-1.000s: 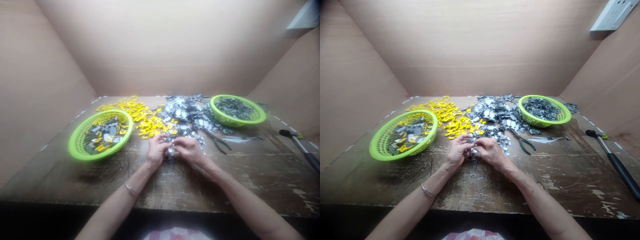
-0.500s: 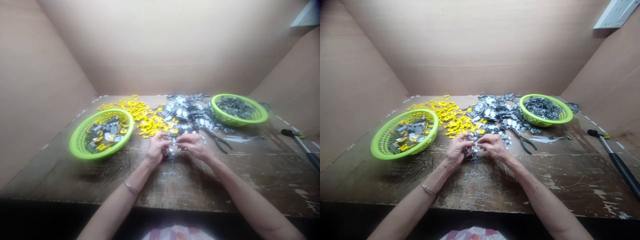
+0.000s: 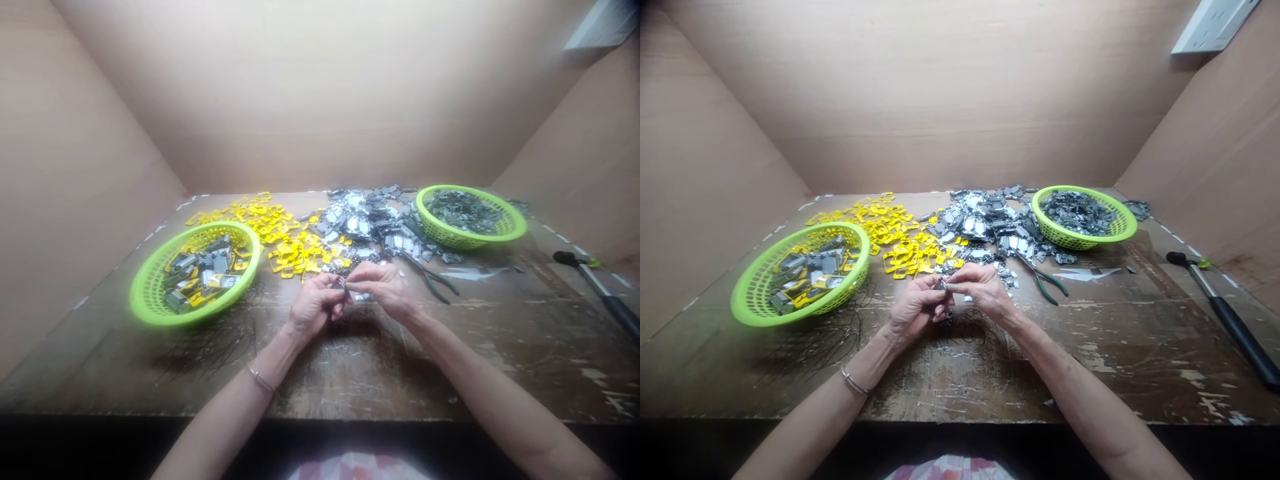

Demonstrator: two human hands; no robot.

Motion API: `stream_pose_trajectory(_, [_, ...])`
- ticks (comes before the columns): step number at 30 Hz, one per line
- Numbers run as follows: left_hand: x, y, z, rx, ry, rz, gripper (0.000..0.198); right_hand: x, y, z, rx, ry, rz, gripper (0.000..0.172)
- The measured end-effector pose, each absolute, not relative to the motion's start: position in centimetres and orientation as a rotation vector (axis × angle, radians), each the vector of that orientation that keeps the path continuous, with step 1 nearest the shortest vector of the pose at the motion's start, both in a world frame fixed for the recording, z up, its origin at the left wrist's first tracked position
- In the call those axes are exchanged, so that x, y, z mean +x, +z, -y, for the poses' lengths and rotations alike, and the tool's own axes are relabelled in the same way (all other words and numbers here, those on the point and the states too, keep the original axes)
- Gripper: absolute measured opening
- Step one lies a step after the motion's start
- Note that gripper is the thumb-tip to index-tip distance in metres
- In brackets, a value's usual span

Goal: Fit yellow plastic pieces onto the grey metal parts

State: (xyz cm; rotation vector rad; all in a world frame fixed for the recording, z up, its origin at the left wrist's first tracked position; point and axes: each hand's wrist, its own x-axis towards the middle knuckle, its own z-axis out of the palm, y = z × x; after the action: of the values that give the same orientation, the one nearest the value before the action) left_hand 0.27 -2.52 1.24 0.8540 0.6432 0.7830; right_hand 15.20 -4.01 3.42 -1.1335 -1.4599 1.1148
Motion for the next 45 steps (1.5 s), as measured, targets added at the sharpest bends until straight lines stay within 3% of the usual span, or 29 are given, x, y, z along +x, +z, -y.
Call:
stream_pose_trajectory(23, [0.4,1.4,2.8,0.807,0.812,-0.701,0.029,15.4,2.6,3.9,-1.108,0.866,1.689,0.008])
stream_pose_trajectory(45, [1.5,1.1,3.5,0.758,1.179,-0.952,0.022,13.0,1.1,4.5,-1.146,0.751,1.557,0.007])
